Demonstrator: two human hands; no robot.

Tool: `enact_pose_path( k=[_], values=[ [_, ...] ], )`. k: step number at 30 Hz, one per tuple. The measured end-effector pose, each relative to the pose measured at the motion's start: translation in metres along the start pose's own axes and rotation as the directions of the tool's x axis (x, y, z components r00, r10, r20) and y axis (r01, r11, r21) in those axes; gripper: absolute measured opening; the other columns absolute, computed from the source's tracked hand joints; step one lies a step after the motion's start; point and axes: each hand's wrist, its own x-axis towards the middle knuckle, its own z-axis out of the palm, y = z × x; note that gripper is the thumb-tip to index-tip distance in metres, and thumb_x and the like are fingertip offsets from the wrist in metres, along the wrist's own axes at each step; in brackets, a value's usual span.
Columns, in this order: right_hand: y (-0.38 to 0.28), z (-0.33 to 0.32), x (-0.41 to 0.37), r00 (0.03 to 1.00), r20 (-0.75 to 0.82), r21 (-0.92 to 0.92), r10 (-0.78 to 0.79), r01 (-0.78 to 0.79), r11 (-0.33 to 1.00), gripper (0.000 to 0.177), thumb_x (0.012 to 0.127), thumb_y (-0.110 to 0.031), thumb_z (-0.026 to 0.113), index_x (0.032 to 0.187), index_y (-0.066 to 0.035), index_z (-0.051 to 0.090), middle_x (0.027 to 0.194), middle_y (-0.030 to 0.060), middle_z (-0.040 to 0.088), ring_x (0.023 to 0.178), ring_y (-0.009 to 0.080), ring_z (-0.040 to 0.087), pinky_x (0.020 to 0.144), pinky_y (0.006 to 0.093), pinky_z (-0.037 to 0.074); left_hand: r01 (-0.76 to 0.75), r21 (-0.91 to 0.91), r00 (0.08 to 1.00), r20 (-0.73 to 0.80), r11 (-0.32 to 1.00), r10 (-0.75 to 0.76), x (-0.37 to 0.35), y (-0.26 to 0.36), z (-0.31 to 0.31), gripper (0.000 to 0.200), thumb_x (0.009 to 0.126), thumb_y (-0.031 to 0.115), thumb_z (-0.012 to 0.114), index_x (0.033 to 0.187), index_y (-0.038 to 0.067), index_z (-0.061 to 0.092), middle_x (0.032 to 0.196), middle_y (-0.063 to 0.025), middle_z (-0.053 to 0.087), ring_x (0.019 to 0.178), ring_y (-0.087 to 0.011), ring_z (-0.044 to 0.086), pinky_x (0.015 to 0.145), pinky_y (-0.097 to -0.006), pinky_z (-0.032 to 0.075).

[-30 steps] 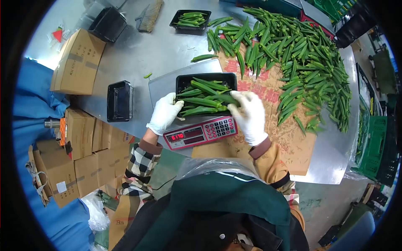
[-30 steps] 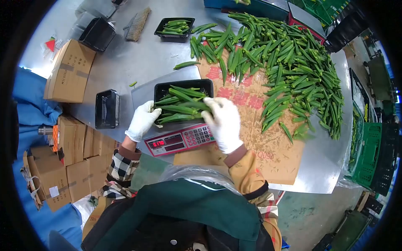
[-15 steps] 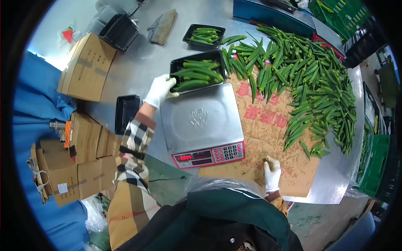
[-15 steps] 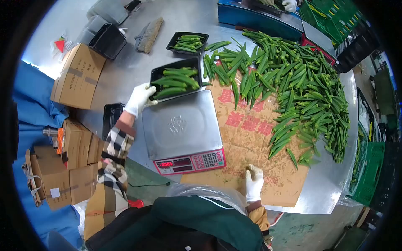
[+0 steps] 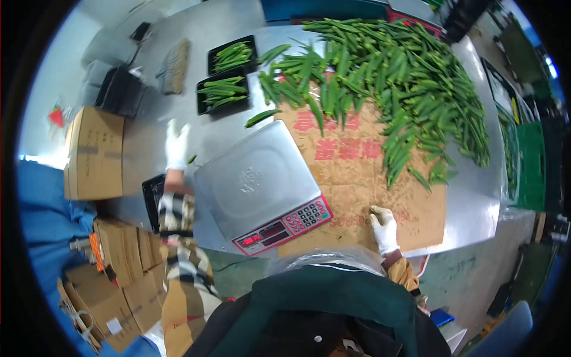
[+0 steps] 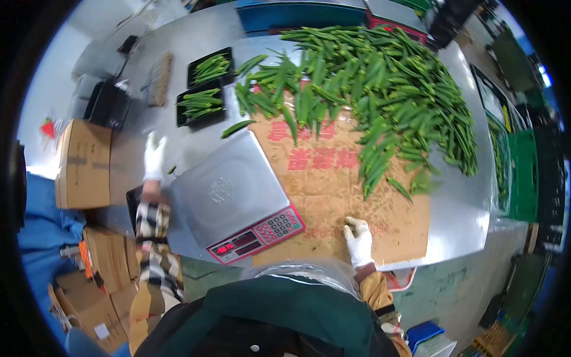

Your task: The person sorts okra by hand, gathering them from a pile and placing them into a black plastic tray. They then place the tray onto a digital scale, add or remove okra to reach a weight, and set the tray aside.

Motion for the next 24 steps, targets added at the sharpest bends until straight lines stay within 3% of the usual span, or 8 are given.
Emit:
enact_pose_path(
  k=[3,6,7,9,13,19,22,24],
  values=[
    [0.011,0.002,0.002,1.0,-0.008,-0.04,-0.001,0.001,0.999,0.023,0.087,-0.001,0.068,0.109,-0.003,0.069,0.102,0.0121,0.066,0.085,0.021,0.065,0.079,0.0312,0.053,0.11,0.27,0.974,-0.223,0.956,-0.049,-0.069,0.002,-0.058,0.065,0.099,0.033,0.058,0.148,-0.006,0.039,0.153,-0.0242,0.041,0.143,-0.0316,0.039,0.119,-0.035,0.028],
    [0.009,0.005,0.005,0.999,-0.053,-0.111,0.01,-0.016,0.994,0.017,0.086,-0.006,0.07,0.103,-0.006,0.071,0.098,0.0113,0.066,0.084,0.023,0.065,0.078,0.0325,0.053,0.24,0.662,0.939,-0.345,0.71,0.004,-0.143,-0.011,-0.091,0.049,0.101,0.036,0.052,0.123,-0.006,0.062,0.115,-0.0313,0.066,0.105,-0.0462,0.063,0.093,-0.0443,0.049],
    [0.018,0.01,0.006,0.994,-0.097,-0.146,-0.046,0.031,0.989,0.015,0.086,-0.009,0.071,0.101,-0.008,0.072,0.097,0.0112,0.067,0.081,0.0245,0.064,0.076,0.0335,0.053,0.357,0.656,0.933,-0.281,0.665,-0.224,-0.168,0.008,-0.093,0.05,0.102,0.038,0.049,0.12,-0.007,0.063,0.115,-0.0304,0.066,0.105,-0.0438,0.064,0.094,-0.0425,0.049],
    [0.011,0.007,0.007,0.998,-0.066,-0.141,0.025,-0.034,0.989,0.015,0.087,-0.011,0.071,0.101,-0.008,0.072,0.097,0.0119,0.067,0.079,0.0248,0.063,0.075,0.0345,0.052,0.126,0.46,0.98,-0.196,0.879,-0.037,-0.202,-0.102,-0.101,0.049,0.104,0.035,0.05,0.121,-0.008,0.064,0.116,-0.0258,0.068,0.105,-0.0393,0.065,0.097,-0.04,0.048],
    [0.013,0.005,0.007,0.997,-0.041,-0.041,0.067,-0.069,0.997,0.015,0.087,-0.01,0.071,0.102,-0.008,0.072,0.096,0.0117,0.067,0.076,0.0225,0.063,0.073,0.034,0.052,0.327,0.033,0.925,-0.215,0.945,-0.312,-0.214,-0.117,-0.107,0.036,0.098,0.019,0.062,0.122,-0.008,0.066,0.118,-0.0162,0.07,0.103,-0.0222,0.065,0.097,-0.0327,0.049],
    [0.016,-0.002,0.004,0.998,0.015,0.017,0.065,-0.066,0.998,0.018,0.086,-0.008,0.071,0.105,-0.006,0.072,0.094,0.011,0.067,0.074,0.0208,0.063,0.072,0.033,0.052,0.25,-0.612,0.827,-0.268,0.75,-0.494,-0.197,-0.118,-0.135,0.032,0.091,0.016,0.071,0.117,-0.003,0.07,0.108,-0.0096,0.07,0.093,-0.0224,0.065,0.088,-0.0345,0.053],
    [0.016,-0.009,0.003,0.993,0.067,-0.025,0.097,-0.096,0.995,0.019,0.087,-0.005,0.07,0.106,-0.005,0.072,0.093,0.0106,0.067,0.082,0.0201,0.063,0.077,0.0304,0.051,0.303,-0.118,0.721,-0.62,0.945,-0.309,-0.189,-0.042,-0.132,0.03,0.095,0.02,0.068,0.115,-0.002,0.072,0.108,-0.0103,0.072,0.089,-0.0193,0.064,0.085,-0.0318,0.051],
    [0.013,-0.019,0.007,0.996,0.016,-0.018,0.088,-0.088,0.996,0.02,0.087,-0.01,0.07,0.107,-0.006,0.072,0.095,0.0119,0.067,0.081,0.0226,0.064,0.077,0.0327,0.052,0.115,-0.009,0.835,-0.54,0.993,-0.101,-0.191,0.03,-0.111,0.025,0.095,0.019,0.069,0.109,-0.001,0.074,0.099,-0.011,0.073,0.083,-0.0191,0.062,0.081,-0.0324,0.051]
  ],
)
